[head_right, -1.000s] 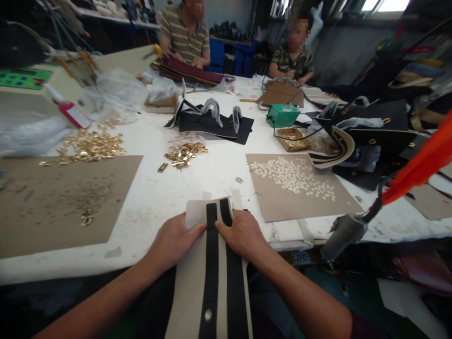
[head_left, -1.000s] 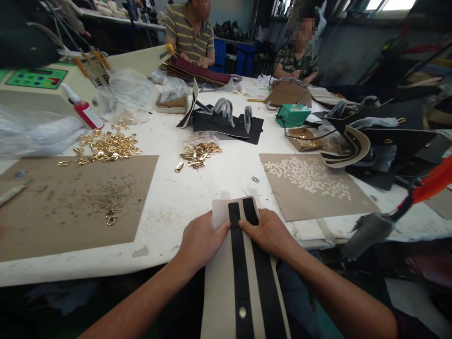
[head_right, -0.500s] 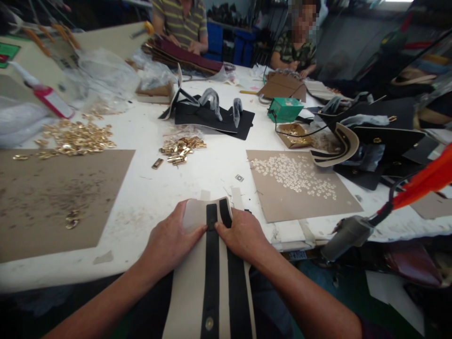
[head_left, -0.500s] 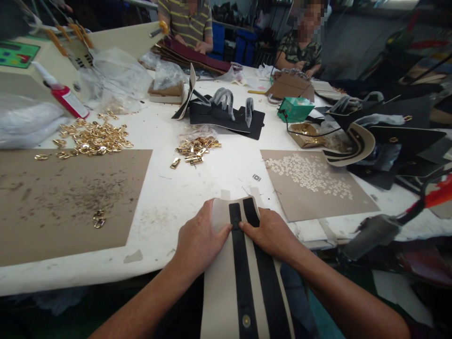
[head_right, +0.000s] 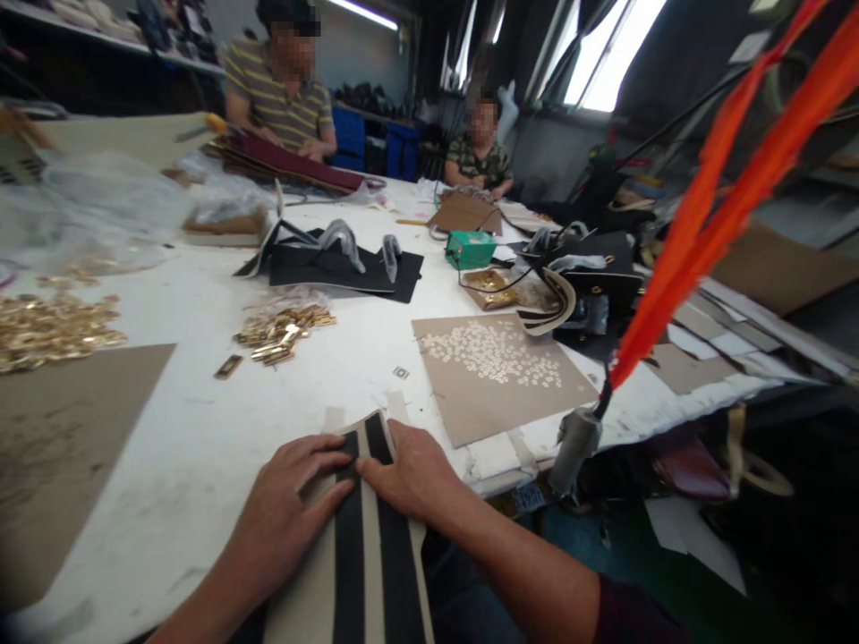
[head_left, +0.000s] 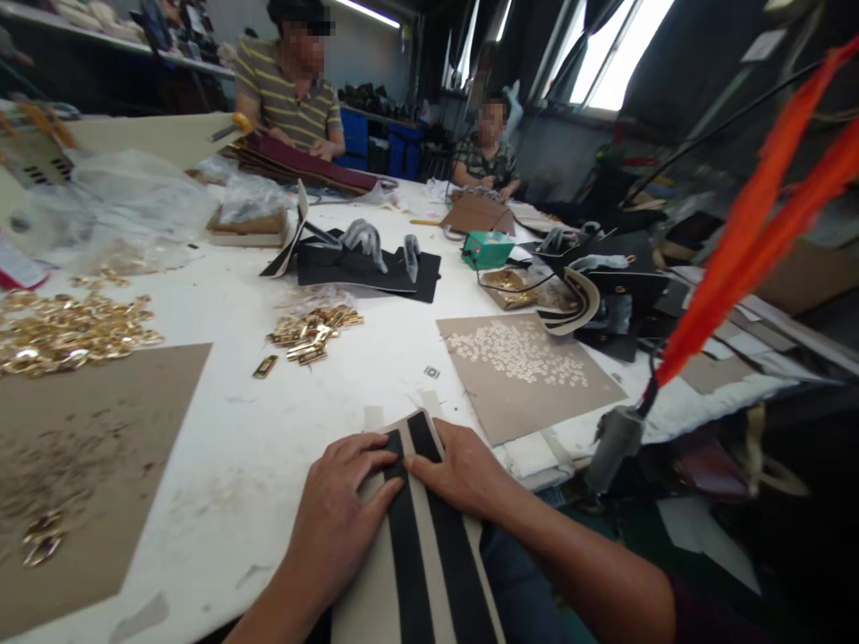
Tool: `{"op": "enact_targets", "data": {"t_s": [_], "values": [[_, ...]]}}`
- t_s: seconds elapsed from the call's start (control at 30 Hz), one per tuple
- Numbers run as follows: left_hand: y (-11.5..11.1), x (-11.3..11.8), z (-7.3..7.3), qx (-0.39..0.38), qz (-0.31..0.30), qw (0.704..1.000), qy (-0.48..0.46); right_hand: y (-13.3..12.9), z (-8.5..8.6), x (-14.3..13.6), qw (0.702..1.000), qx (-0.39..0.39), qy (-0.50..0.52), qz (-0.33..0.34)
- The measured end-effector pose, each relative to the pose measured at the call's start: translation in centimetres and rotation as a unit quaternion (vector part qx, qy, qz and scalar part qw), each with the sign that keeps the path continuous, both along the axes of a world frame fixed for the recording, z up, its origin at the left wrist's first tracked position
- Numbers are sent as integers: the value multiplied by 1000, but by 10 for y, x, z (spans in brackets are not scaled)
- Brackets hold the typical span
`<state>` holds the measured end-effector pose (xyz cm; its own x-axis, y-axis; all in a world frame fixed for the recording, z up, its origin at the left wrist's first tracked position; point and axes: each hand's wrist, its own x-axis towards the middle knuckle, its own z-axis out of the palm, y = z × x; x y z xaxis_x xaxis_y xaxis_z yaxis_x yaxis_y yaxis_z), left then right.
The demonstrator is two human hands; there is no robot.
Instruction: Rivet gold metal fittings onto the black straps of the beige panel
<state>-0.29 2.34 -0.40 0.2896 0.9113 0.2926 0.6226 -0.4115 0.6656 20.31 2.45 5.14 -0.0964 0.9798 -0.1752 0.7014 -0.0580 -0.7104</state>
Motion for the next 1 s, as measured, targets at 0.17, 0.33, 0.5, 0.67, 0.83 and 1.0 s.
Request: {"op": "enact_targets", "data": {"t_s": [0.17, 0.33, 0.5, 0.67, 0.83, 1.0], "values": [[9, -6, -15, 16, -7, 1000, 0, 11, -8, 63, 989, 72, -14, -132], [12, -8, -22, 25, -8, 1000, 10, 34, -17, 139, 966, 104, -117, -204], [13, -7, -21, 30, -3, 999, 15, 59, -21, 166, 955, 92, -189, -209], [12, -7, -16, 29, 0, 1000, 11, 68, -20, 167, 950, 66, -247, -181], [5, -3, -4, 1, -1, 1000, 0, 62, -16, 165, 940, 47, -311, -131], [-5, 0, 9, -32, -6, 999, -19, 67, -11, 162, 922, 24, -381, -69]]}}
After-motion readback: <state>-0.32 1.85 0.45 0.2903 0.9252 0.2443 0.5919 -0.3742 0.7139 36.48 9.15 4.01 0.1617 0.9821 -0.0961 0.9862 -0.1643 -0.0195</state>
